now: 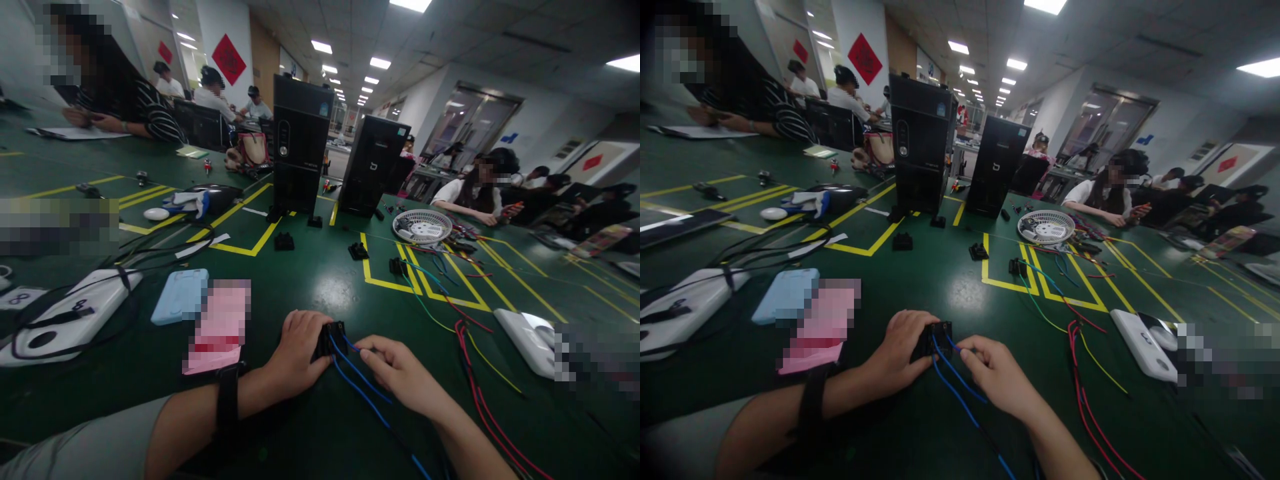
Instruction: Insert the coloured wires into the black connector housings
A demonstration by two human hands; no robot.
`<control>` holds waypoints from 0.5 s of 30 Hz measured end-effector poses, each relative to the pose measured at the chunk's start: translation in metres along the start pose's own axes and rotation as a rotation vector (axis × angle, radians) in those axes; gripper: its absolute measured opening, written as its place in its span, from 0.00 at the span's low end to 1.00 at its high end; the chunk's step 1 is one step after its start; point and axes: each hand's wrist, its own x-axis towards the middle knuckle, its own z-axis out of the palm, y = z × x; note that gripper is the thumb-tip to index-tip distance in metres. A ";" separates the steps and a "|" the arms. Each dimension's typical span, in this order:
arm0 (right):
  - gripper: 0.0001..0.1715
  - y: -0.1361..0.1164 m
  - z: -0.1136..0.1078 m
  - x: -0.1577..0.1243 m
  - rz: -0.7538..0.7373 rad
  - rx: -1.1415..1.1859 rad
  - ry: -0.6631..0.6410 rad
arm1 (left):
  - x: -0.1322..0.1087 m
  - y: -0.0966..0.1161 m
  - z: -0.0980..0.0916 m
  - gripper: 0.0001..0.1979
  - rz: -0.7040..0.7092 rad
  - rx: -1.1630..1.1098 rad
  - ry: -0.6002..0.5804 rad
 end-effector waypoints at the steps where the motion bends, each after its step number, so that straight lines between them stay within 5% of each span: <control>1: 0.21 -0.001 0.002 0.000 -0.011 0.044 0.009 | 0.000 0.000 0.000 0.22 -0.006 0.003 -0.002; 15: 0.16 -0.009 0.007 -0.004 -0.080 -0.204 -0.048 | -0.001 0.001 -0.002 0.26 -0.008 -0.030 -0.027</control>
